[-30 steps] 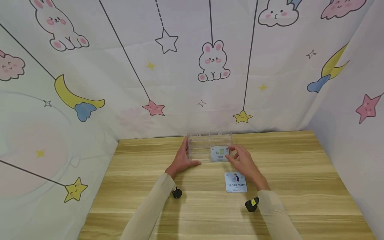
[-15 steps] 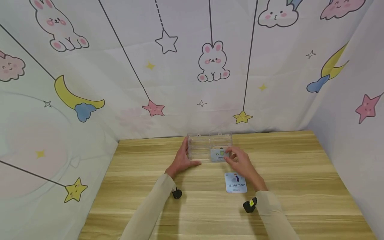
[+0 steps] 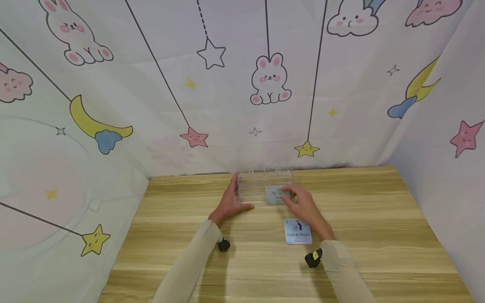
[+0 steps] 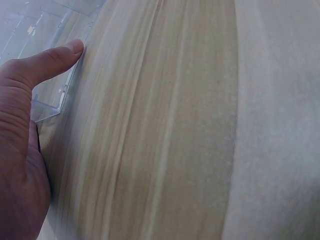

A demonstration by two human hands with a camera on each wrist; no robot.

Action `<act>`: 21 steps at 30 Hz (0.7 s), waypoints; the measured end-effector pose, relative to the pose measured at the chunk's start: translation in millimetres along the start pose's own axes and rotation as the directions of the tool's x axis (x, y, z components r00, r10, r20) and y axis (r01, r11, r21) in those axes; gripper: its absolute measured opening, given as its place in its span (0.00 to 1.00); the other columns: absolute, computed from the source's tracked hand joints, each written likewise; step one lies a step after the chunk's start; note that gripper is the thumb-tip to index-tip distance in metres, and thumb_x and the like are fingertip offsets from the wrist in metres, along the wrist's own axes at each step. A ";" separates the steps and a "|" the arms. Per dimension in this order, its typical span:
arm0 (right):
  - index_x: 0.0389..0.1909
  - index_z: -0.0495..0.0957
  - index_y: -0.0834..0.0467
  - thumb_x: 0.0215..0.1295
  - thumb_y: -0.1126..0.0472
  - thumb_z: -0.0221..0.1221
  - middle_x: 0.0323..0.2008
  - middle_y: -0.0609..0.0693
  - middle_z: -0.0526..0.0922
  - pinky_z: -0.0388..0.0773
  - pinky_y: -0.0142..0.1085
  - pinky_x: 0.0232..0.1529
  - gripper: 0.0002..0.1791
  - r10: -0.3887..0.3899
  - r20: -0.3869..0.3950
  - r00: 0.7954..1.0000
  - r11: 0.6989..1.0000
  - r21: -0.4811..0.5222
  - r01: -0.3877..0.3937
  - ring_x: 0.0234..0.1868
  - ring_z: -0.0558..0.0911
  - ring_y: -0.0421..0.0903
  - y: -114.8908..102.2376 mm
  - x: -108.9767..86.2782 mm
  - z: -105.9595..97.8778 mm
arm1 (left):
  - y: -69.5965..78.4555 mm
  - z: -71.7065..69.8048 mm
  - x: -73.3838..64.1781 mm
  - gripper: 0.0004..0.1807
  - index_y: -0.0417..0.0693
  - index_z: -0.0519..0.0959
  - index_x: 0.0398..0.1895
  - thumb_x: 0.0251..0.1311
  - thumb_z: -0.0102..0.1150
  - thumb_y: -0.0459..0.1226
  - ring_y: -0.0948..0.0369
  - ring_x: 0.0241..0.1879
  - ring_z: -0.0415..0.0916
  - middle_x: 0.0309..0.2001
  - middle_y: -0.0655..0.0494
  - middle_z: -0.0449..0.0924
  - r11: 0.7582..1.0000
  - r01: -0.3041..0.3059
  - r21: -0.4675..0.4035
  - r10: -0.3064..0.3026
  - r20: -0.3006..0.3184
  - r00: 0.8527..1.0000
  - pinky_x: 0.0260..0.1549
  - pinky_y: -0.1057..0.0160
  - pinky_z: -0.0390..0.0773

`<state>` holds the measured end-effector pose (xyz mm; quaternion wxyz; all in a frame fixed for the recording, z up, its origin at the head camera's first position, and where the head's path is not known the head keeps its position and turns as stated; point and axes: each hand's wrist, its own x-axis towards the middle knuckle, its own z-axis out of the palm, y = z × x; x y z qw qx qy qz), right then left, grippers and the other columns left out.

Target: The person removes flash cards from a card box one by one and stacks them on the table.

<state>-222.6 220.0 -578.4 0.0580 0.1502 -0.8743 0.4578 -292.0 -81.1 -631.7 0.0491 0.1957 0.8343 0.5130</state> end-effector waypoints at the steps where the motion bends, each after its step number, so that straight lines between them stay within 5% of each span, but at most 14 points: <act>1: 0.56 0.82 0.60 0.73 0.60 0.65 0.50 0.55 0.83 0.82 0.38 0.38 0.14 -0.002 0.000 1.000 1.000 -0.004 0.002 0.44 0.79 0.50 -0.7 0.2 -0.7 | 0.0 0.0 0.0 0.76 0.48 0.37 0.85 0.43 0.87 0.40 0.54 0.79 0.52 0.83 0.48 0.47 1.000 0.002 0.001 -0.002 -0.001 1.000 0.75 0.57 0.59; 11: 0.58 0.81 0.60 0.72 0.60 0.66 0.54 0.56 0.83 0.82 0.36 0.38 0.17 0.012 -0.013 1.000 0.999 -0.047 -0.012 0.45 0.78 0.50 -8.3 1.5 -7.2 | -1.0 0.4 0.8 0.76 0.49 0.37 0.85 0.43 0.88 0.39 0.55 0.80 0.51 0.83 0.47 0.46 1.000 -0.004 -0.006 0.004 0.004 1.000 0.75 0.57 0.59; 21: 0.62 0.79 0.59 0.70 0.61 0.67 0.62 0.59 0.79 0.85 0.47 0.46 0.21 0.056 -0.005 0.998 0.998 -0.022 -0.056 0.50 0.83 0.56 -18.9 -2.4 -19.8 | 0.8 1.3 0.2 0.76 0.51 0.37 0.85 0.42 0.88 0.38 0.54 0.79 0.52 0.82 0.46 0.48 1.000 -0.005 0.001 0.005 -0.007 1.000 0.75 0.57 0.60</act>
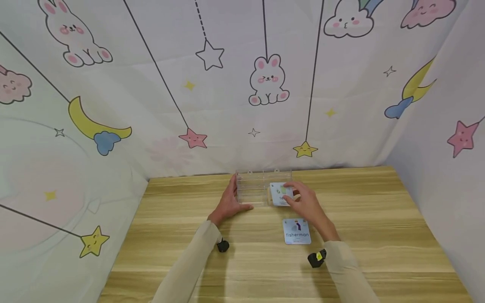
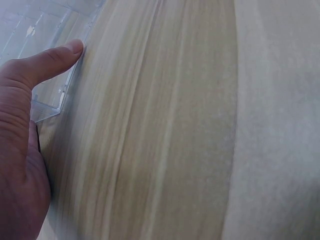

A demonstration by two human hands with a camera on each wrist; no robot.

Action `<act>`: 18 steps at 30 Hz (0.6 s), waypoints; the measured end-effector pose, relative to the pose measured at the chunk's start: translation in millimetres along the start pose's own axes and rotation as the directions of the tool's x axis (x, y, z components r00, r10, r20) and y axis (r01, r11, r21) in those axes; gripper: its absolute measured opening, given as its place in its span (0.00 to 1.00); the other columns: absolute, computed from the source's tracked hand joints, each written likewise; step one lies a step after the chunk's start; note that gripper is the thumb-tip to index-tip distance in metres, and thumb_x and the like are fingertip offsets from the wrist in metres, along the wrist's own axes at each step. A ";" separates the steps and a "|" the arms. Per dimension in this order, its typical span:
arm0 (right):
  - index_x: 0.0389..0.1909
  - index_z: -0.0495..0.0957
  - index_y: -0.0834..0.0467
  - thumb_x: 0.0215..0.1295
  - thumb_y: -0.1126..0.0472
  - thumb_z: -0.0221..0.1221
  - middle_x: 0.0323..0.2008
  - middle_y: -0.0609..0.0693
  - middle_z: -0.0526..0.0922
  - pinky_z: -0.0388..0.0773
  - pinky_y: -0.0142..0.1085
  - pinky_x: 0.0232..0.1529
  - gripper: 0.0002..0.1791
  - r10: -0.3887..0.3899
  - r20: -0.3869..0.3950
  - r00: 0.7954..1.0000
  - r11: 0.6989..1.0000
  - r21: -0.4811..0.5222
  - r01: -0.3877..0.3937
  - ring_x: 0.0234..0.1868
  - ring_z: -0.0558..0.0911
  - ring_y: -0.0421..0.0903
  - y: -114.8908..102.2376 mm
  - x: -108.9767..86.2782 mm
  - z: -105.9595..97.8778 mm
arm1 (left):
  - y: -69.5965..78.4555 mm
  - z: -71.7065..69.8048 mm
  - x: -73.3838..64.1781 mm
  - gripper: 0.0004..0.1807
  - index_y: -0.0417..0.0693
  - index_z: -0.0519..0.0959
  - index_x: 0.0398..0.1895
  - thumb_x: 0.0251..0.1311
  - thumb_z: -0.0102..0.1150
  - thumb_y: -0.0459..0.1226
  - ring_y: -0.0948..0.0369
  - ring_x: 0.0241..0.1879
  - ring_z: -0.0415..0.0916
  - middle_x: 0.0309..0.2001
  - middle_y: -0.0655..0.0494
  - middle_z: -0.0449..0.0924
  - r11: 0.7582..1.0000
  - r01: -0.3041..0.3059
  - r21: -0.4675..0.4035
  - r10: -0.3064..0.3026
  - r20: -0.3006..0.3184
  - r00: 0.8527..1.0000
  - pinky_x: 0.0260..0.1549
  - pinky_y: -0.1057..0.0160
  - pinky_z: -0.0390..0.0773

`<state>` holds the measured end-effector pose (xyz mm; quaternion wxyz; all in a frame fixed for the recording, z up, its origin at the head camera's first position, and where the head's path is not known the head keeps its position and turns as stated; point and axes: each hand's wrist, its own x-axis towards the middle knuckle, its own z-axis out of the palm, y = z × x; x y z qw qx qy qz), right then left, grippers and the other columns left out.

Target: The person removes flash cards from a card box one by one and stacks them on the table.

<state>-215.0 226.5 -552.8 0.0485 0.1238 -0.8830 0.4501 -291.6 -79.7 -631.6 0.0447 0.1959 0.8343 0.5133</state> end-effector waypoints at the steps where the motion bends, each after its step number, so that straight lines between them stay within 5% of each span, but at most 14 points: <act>1: 0.62 0.79 0.59 0.70 0.61 0.68 0.62 0.59 0.79 0.86 0.47 0.46 0.21 -0.003 -0.001 1.000 1.000 0.002 0.003 0.50 0.83 0.56 -0.2 -0.5 -1.3 | 0.1 -0.2 -0.2 0.76 0.51 0.37 0.85 0.42 0.88 0.38 0.54 0.79 0.52 0.82 0.46 0.48 1.000 0.001 0.000 -0.001 0.001 1.000 0.75 0.57 0.60; 12: 0.63 0.79 0.59 0.67 0.65 0.70 0.62 0.60 0.79 0.87 0.47 0.44 0.24 -0.027 -0.029 0.999 0.999 -0.044 0.025 0.44 0.85 0.55 6.6 -12.3 -13.5 | -2.8 -0.2 0.0 0.77 0.53 0.36 0.85 0.42 0.88 0.40 0.55 0.80 0.50 0.83 0.47 0.45 1.000 0.004 0.024 -0.005 0.009 1.000 0.75 0.59 0.59; 18: 0.63 0.78 0.59 0.66 0.66 0.70 0.60 0.59 0.80 0.87 0.39 0.41 0.25 -0.038 -0.012 0.999 0.998 -0.053 0.037 0.41 0.85 0.52 9.4 -20.8 -20.7 | -2.6 0.7 0.8 0.76 0.52 0.36 0.85 0.43 0.88 0.40 0.57 0.80 0.49 0.83 0.48 0.45 1.000 0.015 0.019 -0.015 0.012 1.000 0.75 0.61 0.58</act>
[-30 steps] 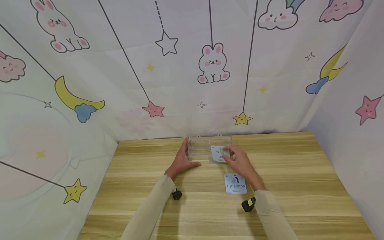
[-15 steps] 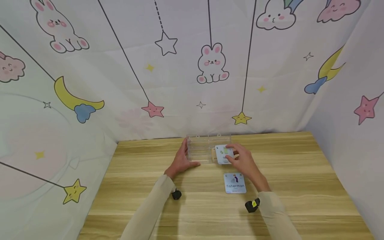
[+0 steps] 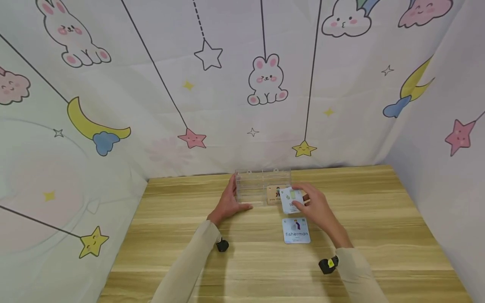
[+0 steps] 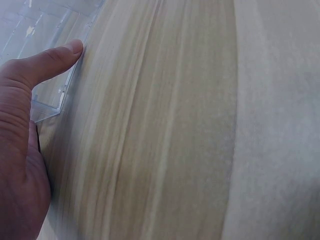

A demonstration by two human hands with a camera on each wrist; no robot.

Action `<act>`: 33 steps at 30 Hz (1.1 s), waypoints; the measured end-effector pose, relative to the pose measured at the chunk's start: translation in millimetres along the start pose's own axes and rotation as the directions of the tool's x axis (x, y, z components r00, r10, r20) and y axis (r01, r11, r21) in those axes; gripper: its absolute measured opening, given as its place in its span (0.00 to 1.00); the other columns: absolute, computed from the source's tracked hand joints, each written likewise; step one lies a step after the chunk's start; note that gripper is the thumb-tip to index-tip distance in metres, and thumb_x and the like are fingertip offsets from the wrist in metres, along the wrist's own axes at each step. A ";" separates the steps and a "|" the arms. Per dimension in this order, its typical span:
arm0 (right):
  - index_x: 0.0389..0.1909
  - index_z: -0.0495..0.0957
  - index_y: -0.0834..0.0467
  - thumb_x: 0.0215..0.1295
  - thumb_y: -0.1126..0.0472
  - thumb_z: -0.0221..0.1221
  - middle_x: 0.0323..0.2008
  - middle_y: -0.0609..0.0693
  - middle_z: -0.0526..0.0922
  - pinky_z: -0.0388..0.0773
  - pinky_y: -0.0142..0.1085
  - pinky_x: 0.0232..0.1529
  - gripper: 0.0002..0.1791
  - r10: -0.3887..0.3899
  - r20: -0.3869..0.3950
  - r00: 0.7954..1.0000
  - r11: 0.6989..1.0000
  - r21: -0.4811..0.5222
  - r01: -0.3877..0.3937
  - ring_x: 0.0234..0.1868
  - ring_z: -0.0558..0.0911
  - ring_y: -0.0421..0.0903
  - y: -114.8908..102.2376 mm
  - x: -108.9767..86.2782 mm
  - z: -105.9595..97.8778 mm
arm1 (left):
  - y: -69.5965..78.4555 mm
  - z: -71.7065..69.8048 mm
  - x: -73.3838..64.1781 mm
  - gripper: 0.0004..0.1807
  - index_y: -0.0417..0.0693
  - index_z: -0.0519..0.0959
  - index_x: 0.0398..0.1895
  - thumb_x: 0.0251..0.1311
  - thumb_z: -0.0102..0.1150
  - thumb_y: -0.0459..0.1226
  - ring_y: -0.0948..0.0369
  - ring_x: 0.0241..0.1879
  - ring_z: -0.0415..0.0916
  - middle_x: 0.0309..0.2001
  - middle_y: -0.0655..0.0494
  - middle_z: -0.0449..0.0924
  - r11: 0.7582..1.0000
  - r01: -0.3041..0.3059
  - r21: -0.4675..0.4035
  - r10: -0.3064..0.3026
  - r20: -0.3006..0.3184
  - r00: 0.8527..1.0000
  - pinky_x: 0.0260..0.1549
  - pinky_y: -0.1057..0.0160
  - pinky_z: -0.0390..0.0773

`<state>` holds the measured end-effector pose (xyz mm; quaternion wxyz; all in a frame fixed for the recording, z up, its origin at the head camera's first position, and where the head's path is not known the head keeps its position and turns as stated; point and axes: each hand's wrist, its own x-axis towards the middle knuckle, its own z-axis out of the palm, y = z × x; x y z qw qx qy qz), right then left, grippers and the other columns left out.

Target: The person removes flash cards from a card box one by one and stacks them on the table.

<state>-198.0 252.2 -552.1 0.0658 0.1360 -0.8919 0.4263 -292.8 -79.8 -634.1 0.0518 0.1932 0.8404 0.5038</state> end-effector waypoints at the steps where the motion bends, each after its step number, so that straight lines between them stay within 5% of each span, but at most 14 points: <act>1: 0.63 0.78 0.59 0.66 0.66 0.70 0.61 0.58 0.79 0.87 0.38 0.40 0.25 0.005 0.006 1.000 1.000 0.001 -0.005 0.41 0.85 0.51 0.5 -1.4 -1.0 | 0.2 0.0 0.3 0.76 0.52 0.36 0.85 0.43 0.88 0.40 0.58 0.80 0.49 0.83 0.49 0.45 1.000 0.005 0.001 -0.005 -0.001 1.000 0.75 0.62 0.58; 22: 0.60 0.78 0.65 0.63 0.70 0.71 0.56 0.64 0.80 0.85 0.31 0.33 0.24 0.109 0.092 0.990 0.989 0.090 -0.117 0.38 0.87 0.47 12.9 -41.6 0.7 | -0.7 -0.2 0.1 0.76 0.56 0.36 0.85 0.43 0.88 0.40 0.56 0.80 0.50 0.83 0.49 0.45 1.000 -0.004 0.002 0.004 -0.003 1.000 0.75 0.60 0.59; 33: 0.60 0.77 0.69 0.62 0.73 0.70 0.58 0.70 0.78 0.85 0.31 0.35 0.25 0.159 0.124 0.979 0.972 0.156 -0.177 0.43 0.89 0.56 21.8 -52.6 12.5 | 0.7 -1.1 -1.2 0.76 0.56 0.36 0.85 0.44 0.87 0.40 0.55 0.80 0.49 0.83 0.48 0.44 1.000 -0.007 -0.001 0.007 0.001 1.000 0.75 0.58 0.59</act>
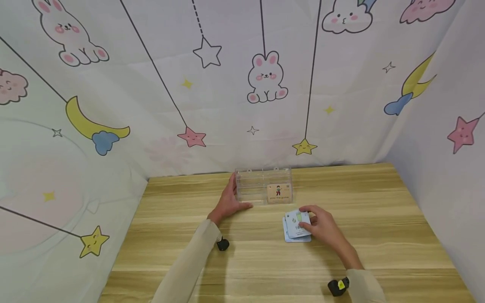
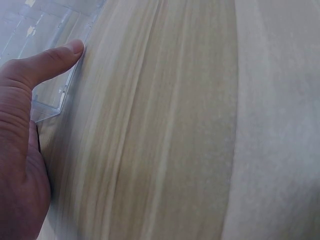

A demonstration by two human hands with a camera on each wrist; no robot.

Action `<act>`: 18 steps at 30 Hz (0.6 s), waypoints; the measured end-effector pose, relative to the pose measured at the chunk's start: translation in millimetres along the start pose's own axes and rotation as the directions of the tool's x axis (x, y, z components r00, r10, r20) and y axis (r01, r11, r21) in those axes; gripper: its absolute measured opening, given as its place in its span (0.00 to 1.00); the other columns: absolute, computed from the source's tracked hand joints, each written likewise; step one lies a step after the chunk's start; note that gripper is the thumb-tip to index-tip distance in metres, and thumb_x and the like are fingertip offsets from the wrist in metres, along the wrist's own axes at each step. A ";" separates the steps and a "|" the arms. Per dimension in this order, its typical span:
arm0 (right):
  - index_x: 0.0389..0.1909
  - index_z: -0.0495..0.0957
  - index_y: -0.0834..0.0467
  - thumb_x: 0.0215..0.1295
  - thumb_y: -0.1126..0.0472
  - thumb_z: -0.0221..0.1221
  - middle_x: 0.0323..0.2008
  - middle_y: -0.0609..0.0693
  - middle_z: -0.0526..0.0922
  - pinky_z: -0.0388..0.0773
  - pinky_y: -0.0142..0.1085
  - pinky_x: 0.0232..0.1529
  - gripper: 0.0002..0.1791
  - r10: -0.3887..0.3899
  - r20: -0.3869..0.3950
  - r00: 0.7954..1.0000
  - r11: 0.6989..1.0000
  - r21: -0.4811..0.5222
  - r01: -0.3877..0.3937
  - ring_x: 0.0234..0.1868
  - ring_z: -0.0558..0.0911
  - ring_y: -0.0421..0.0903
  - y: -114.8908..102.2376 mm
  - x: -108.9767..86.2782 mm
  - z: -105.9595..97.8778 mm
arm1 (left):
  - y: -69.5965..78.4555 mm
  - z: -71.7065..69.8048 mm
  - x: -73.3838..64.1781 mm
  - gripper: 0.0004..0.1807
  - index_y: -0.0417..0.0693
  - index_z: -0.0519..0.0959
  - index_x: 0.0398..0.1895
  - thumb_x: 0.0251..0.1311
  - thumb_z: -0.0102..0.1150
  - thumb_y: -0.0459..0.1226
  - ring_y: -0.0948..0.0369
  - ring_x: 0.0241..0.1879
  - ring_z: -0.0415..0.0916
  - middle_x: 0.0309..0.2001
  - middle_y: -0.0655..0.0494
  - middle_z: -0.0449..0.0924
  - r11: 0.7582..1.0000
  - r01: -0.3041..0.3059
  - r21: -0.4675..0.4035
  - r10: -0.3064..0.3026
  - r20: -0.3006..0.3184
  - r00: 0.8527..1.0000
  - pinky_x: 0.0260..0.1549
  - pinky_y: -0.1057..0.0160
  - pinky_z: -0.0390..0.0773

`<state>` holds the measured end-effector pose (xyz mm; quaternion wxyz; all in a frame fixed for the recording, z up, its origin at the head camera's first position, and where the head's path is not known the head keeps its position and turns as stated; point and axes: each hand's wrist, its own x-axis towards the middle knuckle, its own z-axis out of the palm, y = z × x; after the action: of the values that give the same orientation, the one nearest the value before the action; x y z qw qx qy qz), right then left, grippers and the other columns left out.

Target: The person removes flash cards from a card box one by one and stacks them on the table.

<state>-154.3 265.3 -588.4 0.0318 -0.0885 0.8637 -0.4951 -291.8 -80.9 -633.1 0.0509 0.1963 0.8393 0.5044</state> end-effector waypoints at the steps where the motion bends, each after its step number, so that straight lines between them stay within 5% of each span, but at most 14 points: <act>1: 0.60 0.77 0.69 0.62 0.73 0.70 0.58 0.70 0.78 0.85 0.31 0.35 0.25 0.013 -0.001 1.000 1.000 0.006 -0.013 0.43 0.89 0.57 0.3 0.0 1.0 | 0.1 -0.1 0.0 0.76 0.56 0.36 0.85 0.44 0.87 0.40 0.55 0.80 0.49 0.83 0.48 0.44 1.000 0.000 0.001 0.000 0.000 1.000 0.75 0.58 0.59; 11: 0.59 0.77 0.69 0.62 0.71 0.70 0.55 0.70 0.80 0.85 0.33 0.32 0.24 0.031 0.032 0.999 0.999 0.032 -0.032 0.43 0.89 0.55 -0.4 -1.6 7.4 | -0.2 -0.2 0.7 0.76 0.58 0.35 0.85 0.44 0.87 0.41 0.56 0.80 0.50 0.83 0.50 0.44 1.000 0.014 0.007 -0.014 -0.001 1.000 0.75 0.60 0.59; 18: 0.57 0.79 0.68 0.60 0.69 0.73 0.46 0.62 0.84 0.81 0.31 0.28 0.24 -0.013 0.018 1.000 0.997 -0.080 0.014 0.34 0.85 0.43 -0.3 -1.8 7.9 | -0.5 0.1 1.4 0.76 0.56 0.36 0.85 0.44 0.87 0.41 0.58 0.80 0.50 0.83 0.50 0.44 1.000 0.023 0.010 -0.023 0.000 1.000 0.75 0.62 0.58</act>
<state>-151.4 258.8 -592.3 0.0322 -0.0999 0.8820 -0.4593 -293.2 -80.4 -633.3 0.0559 0.1869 0.8440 0.4996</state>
